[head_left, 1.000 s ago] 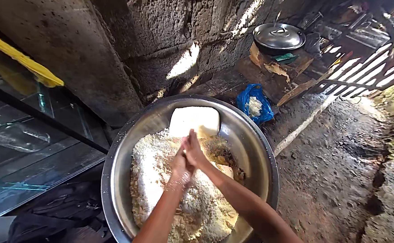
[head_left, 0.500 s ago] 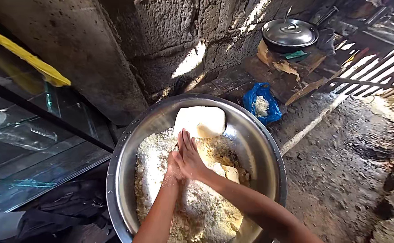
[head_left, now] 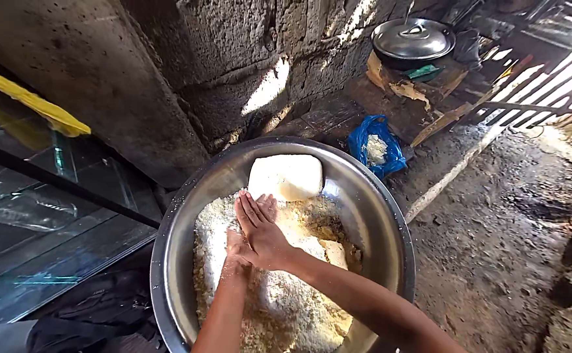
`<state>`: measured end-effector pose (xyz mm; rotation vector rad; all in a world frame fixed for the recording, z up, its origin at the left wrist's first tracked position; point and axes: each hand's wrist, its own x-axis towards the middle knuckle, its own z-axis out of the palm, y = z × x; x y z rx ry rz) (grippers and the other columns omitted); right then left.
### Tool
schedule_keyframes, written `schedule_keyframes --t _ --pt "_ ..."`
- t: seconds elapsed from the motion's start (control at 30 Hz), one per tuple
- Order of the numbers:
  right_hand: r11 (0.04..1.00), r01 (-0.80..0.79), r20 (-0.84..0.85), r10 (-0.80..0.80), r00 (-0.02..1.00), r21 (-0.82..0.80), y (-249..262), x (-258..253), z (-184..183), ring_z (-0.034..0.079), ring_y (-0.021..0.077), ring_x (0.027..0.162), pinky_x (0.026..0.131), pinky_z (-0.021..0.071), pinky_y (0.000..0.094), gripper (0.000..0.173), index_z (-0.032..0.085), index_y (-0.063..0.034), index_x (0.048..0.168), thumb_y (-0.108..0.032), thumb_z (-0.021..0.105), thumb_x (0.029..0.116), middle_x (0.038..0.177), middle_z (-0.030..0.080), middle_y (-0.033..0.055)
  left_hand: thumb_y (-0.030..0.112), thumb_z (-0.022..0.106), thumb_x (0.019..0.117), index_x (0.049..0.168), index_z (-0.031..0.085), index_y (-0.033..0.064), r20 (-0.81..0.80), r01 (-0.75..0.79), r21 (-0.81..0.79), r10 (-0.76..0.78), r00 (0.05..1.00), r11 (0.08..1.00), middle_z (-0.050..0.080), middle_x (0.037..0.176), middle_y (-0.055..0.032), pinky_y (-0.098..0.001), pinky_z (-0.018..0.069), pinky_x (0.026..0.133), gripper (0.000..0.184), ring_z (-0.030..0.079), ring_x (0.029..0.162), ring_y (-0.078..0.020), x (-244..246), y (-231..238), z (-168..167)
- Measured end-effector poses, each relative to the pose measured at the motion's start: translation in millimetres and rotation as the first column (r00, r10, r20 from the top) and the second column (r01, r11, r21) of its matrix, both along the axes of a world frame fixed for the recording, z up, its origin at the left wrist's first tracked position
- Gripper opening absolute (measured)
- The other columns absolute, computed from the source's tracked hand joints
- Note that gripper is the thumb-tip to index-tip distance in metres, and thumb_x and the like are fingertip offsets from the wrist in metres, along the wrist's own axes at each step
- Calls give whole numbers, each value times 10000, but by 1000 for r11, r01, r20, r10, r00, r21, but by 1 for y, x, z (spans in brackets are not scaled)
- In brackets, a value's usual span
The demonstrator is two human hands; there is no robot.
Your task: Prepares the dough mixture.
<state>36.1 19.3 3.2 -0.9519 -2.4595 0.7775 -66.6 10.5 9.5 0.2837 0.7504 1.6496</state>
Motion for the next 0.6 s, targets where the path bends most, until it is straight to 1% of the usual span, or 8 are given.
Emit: schedule_keyframes --t 0.07,0.17,0.23,0.3,0.4,0.43,0.5,0.6 --pt "990 109 -28 -107 994 95 18 -3 -2 123 316 1590 1290 85 510 945 199 15 1620 -704 273 1011 1697 161 214 279 197 1113 1379 508 62 10 140 116 -143 990 983 670 1229 -74 -339 550 949 464 646 1134 -145 -6 1 -19" --pt "976 169 -27 -167 986 136 19 -15 6 38 294 1600 1295 49 509 971 128 33 1623 -698 300 1008 1708 76 217 449 62 1093 1412 431 67 74 170 -121 -162 984 978 617 1212 -123 -346 545 866 620 625 1068 -175 7 -11 7" --pt "995 4 -41 0 999 99 5 -12 9 157 321 1584 1283 53 535 906 213 29 1613 -663 181 1028 1687 193 216 394 10 1098 1504 323 4 41 184 -74 -181 983 980 534 1346 -178 -376 483 1008 645 571 1179 -203 -1 -11 11" --pt "978 -34 -28 40 999 207 14 -5 -8 277 308 1550 1256 130 582 811 345 -36 1592 -613 152 1057 1653 339 148 342 158 1129 1380 478 59 2 159 -104 -159 987 982 637 1188 -110 -353 541 907 495 643 1056 -173 -8 -3 6" --pt "990 33 123 -50 991 136 55 20 -2 196 242 1579 1271 71 578 631 351 -114 1608 -485 245 1108 1660 355 48 310 282 1122 1273 545 79 32 293 -172 -292 956 940 704 1055 -83 -332 604 822 382 706 950 -169 -13 5 4" --pt "995 96 126 -93 988 -24 67 31 8 344 238 1517 1245 180 553 560 479 -116 1539 -434 290 1119 1566 497 61 252 300 1125 1300 519 27 9 316 -208 -321 947 926 696 1088 -133 -366 613 852 360 712 978 -218 -13 5 8" --pt "948 220 87 -206 975 -230 88 49 7 643 376 1109 969 467 596 520 682 33 1143 -375 360 1123 1113 687 228 198 322 1127 1337 512 -21 -51 341 -215 -359 932 915 693 1189 -171 -346 605 910 358 712 1063 -238 -21 6 9" --pt "944 248 309 -174 935 -219 108 59 -18 655 443 1077 933 500 632 213 680 69 1106 -84 582 995 1102 678 283 131 329 1113 1241 558 22 67 266 -182 -258 964 947 699 1075 -68 -168 566 757 285 693 878 -73 -36 13 -4"
